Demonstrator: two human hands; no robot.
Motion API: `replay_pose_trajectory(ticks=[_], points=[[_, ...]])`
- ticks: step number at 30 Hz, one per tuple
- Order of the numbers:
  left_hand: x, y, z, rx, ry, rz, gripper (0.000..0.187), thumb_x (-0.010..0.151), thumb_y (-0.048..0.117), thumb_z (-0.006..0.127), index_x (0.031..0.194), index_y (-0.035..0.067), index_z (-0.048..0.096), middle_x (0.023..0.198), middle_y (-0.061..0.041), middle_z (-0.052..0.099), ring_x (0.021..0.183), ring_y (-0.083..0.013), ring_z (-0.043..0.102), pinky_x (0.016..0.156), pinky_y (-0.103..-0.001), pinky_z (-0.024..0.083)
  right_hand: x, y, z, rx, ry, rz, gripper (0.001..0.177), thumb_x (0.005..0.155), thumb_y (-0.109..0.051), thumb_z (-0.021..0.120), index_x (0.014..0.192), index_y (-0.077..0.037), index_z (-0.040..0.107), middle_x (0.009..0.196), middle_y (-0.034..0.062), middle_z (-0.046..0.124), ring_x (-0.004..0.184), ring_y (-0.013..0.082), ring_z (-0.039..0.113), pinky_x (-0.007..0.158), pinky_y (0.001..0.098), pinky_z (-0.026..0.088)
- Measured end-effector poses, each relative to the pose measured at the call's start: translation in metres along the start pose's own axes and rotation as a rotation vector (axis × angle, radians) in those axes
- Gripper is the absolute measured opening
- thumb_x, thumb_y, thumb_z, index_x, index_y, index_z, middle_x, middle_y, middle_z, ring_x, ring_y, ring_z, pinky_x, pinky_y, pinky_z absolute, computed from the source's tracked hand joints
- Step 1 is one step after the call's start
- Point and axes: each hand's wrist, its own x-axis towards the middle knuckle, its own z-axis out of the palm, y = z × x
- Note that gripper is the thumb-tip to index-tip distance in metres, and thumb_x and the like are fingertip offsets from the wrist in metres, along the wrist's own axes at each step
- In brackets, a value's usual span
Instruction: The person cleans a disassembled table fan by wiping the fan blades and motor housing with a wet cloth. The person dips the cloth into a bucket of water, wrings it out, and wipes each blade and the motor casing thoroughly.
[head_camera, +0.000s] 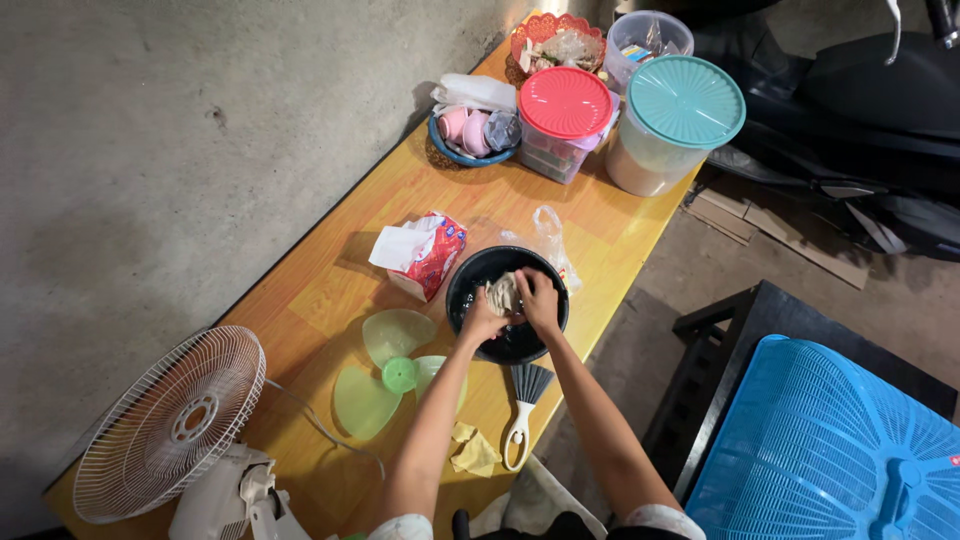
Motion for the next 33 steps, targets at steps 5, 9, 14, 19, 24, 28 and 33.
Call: replay_pose_trajectory(ticks=[5, 9, 14, 19, 24, 28, 33], points=[[-0.011, 0.008, -0.008, -0.114, -0.053, 0.074, 0.094, 0.069, 0.047, 0.082, 0.140, 0.001, 0.042, 0.099, -0.017, 0.071, 0.088, -0.0361, 0.070, 0.078, -0.056, 0.058, -0.010, -0.017, -0.019, 0.521, -0.318, 0.478, 0.047, 0.095, -0.044, 0.070, 0.098, 0.002, 0.077, 0.087, 0.0045, 0.074, 0.074, 0.0125, 0.067, 0.066, 0.0270, 0.053], [-0.020, 0.011, -0.022, 0.419, 0.402, 0.432, 0.100, 0.073, 0.066, 0.090, 0.128, -0.007, 0.050, 0.104, -0.029, 0.069, 0.096, -0.0386, 0.067, 0.079, -0.053, 0.055, -0.006, -0.043, -0.039, 0.348, -0.184, 0.279, 0.046, 0.094, -0.040, 0.077, 0.090, 0.005, 0.074, 0.076, 0.0033, 0.068, 0.070, 0.0113, 0.060, 0.059, 0.0276, 0.048], [-0.031, 0.048, -0.040, -0.311, 0.253, 0.305, 0.060, 0.097, 0.060, 0.064, 0.091, 0.001, 0.072, 0.078, -0.009, 0.070, 0.074, -0.0194, 0.068, 0.068, -0.033, 0.054, -0.007, -0.085, -0.062, 0.631, -0.145, 0.462, 0.040, 0.096, -0.042, 0.064, 0.099, -0.002, 0.069, 0.075, 0.0022, 0.067, 0.061, 0.0134, 0.059, 0.048, 0.0273, 0.044], [-0.055, 0.096, -0.017, -0.789, 0.025, 0.187, 0.051, 0.102, 0.051, 0.066, 0.085, 0.002, 0.066, 0.066, 0.001, 0.054, 0.051, -0.0083, 0.048, 0.044, -0.026, 0.036, -0.044, -0.121, -0.054, 1.005, -0.276, 0.304, 0.038, 0.109, -0.048, 0.061, 0.100, -0.012, 0.054, 0.071, -0.0010, 0.053, 0.058, 0.0088, 0.052, 0.044, 0.0240, 0.040], [-0.074, 0.104, -0.049, -0.763, 0.067, -0.024, 0.053, 0.094, 0.050, 0.070, 0.084, -0.001, 0.071, 0.069, -0.005, 0.068, 0.058, -0.0139, 0.064, 0.054, -0.030, 0.053, -0.070, -0.176, -0.074, 0.420, -0.049, 0.132, 0.042, 0.102, -0.044, 0.069, 0.096, -0.005, 0.057, 0.080, 0.0061, 0.064, 0.071, 0.0077, 0.057, 0.057, 0.0254, 0.049], [-0.099, 0.087, -0.081, -0.205, 0.390, -0.098, 0.063, 0.092, 0.059, 0.079, 0.108, -0.001, 0.067, 0.086, -0.008, 0.070, 0.075, -0.0165, 0.070, 0.073, -0.030, 0.058, -0.090, -0.233, -0.096, 0.144, -0.081, 0.124, 0.043, 0.094, -0.043, 0.070, 0.099, -0.003, 0.058, 0.073, 0.0122, 0.067, 0.065, 0.0124, 0.062, 0.056, 0.0315, 0.050], [-0.141, 0.080, -0.100, -1.117, -0.061, -0.033, 0.057, 0.090, 0.052, 0.074, 0.127, 0.011, 0.065, 0.107, -0.003, 0.069, 0.095, -0.0164, 0.068, 0.083, -0.036, 0.057, -0.111, -0.282, -0.119, -0.020, -0.536, -0.194, 0.043, 0.101, -0.043, 0.067, 0.099, 0.000, 0.071, 0.074, 0.0109, 0.068, 0.067, 0.0133, 0.062, 0.063, 0.0345, 0.052]])
